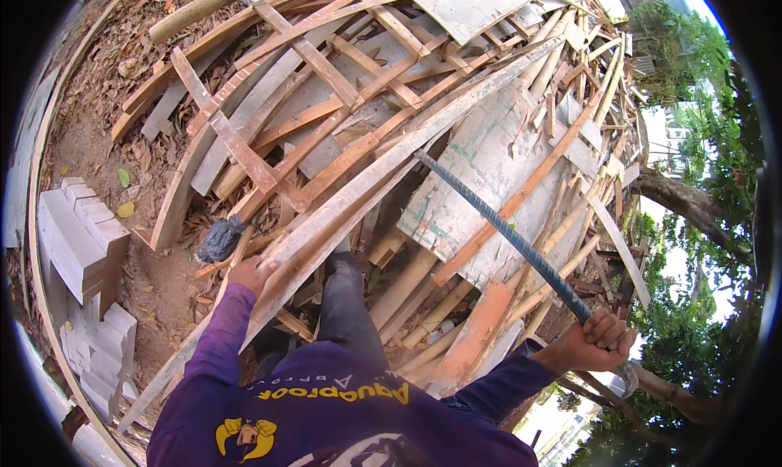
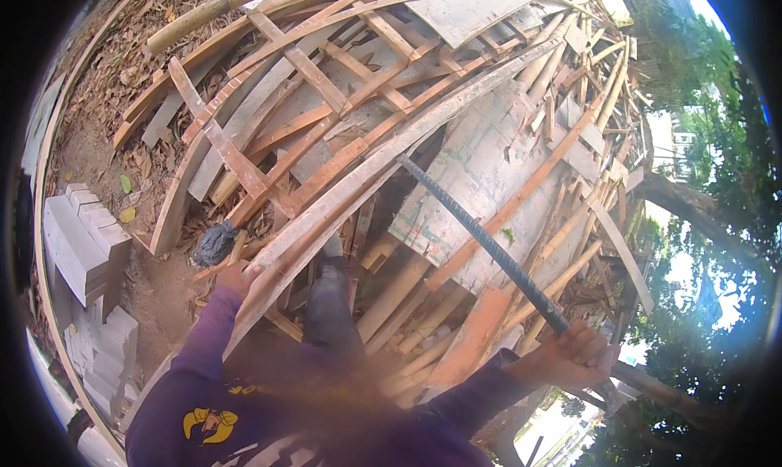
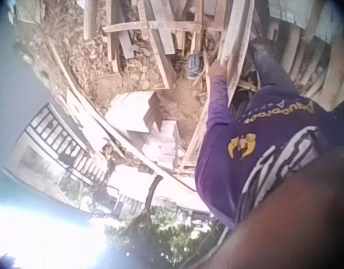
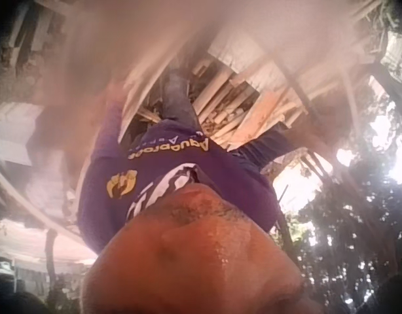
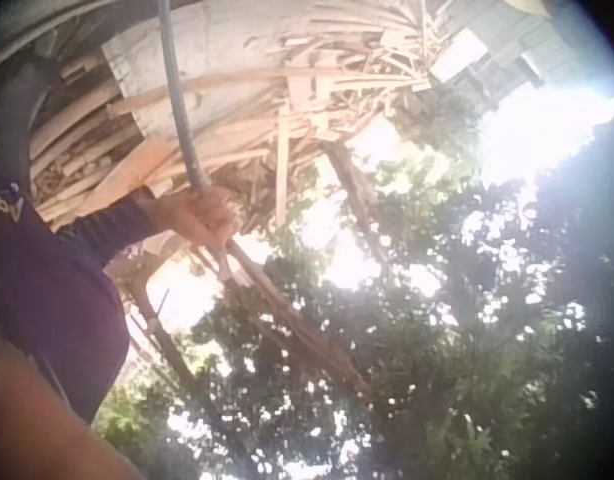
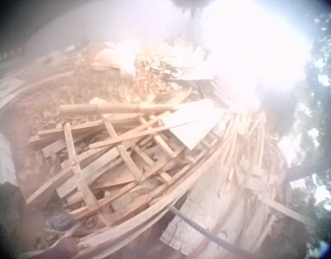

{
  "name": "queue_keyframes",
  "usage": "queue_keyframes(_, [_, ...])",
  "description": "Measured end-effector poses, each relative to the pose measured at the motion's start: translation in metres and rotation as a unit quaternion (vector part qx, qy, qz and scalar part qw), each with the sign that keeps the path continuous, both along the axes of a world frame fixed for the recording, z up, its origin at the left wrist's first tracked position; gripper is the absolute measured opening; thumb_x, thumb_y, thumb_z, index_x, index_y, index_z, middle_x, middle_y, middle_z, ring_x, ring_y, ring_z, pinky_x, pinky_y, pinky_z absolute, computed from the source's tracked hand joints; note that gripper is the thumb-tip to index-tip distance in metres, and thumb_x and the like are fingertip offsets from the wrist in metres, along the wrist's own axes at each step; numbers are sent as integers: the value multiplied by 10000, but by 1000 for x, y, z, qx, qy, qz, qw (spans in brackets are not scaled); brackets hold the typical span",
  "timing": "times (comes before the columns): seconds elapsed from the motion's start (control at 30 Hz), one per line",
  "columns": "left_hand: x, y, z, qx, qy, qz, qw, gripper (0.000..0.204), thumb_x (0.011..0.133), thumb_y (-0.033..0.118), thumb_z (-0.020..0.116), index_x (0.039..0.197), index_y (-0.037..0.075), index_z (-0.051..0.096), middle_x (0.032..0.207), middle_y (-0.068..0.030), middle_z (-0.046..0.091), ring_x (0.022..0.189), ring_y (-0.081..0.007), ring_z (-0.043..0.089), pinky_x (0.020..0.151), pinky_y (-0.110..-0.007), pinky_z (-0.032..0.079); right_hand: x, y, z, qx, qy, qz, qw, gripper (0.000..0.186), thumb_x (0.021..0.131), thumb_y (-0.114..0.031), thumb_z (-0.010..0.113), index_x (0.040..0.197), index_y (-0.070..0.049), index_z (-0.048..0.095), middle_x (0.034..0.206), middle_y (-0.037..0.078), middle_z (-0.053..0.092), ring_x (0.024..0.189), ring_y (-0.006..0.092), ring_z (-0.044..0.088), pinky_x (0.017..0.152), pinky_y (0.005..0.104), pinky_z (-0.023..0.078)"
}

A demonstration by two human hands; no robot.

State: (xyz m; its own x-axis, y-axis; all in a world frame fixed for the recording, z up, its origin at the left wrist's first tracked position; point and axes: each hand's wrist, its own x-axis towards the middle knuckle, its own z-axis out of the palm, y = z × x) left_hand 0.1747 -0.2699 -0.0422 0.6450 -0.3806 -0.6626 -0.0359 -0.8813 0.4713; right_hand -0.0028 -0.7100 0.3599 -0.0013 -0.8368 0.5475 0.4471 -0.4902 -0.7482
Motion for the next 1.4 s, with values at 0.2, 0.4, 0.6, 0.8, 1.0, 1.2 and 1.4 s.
queue_keyframes(0.2, [0, 5, -16, -5, -41, -4, 999, 679, 970, 694, 518, 1179, 83, 729, 1041, -253, 731, 1024, -436, 692, 918, -512, 527, 41, 1, 26, -80, 60, 223, 970, 275, 995, -130, 456, 751, -164, 335, 528, -42, 240, 418, 82, 182, 442, 273, 247])
queue_keyframes(0.4, [55, 18, -15, 9, -3, -26, 1000, 655, 1002, 656, 473, 1145, 75, 740, 1009, -279, 721, 985, -470, 689, 878, -531, 532, -18, -50, -12, 1, 36, 120, 992, 373, 1015, -109, 407, 670, -183, 283, 540, -40, 251, 445, 82, 200, 460, 258, 264])
queue_keyframes(0.6, [-4, 5, -6, 0, -30, -1, 1000, 675, 979, 684, 509, 1186, 81, 728, 1034, -271, 728, 1021, -455, 691, 907, -525, 528, 50, -12, 39, -51, 87, 145, 984, 386, 1030, -117, 388, 661, -180, 296, 531, -25, 270, 443, 80, 219, 443, 269, 256])
queue_keyframes(0.8, [-1, -6, 16, 26, -30, 7, 999, 677, 986, 669, 517, 1190, 54, 711, 1077, -252, 731, 1053, -437, 688, 931, -512, 528, 168, 8, 49, -79, 117, 381, 914, 367, 1071, -137, 387, 709, -156, 330, 560, -25, 284, 437, 66, 221, 419, 252, 245])
queue_keyframes(1.0, [-25, 9, -17, 25, -104, -4, 994, 656, 1003, 648, 508, 1203, 50, 689, 1046, -238, 734, 1031, -423, 693, 904, -516, 532, 361, 72, 13, -165, 223, 259, 925, 240, 965, -168, 593, 784, -14, 565, 619, 10, 458, 494, 103, 413, 489, 273, 341])
queue_keyframes(1.2, [-2, 12, -8, 53, -58, 18, 997, 735, 976, 708, 495, 1201, 38, 698, 1076, -271, 725, 1033, -447, 690, 898, -536, 534, 459, 208, -71, -338, 371, 275, 820, 201, 925, -195, 651, 814, -27, 654, 621, 54, 590, 507, 182, 559, 524, 329, 468])
queue_keyframes(1.4, [12, 12, -3, 14, -61, 12, 998, 791, 963, 769, 431, 1121, 51, 724, 1007, -278, 731, 998, -476, 691, 884, -560, 532, 435, 293, -117, -389, 420, 301, 763, 192, 907, -244, 712, 823, -71, 708, 611, 101, 653, 516, 262, 664, 559, 399, 571])
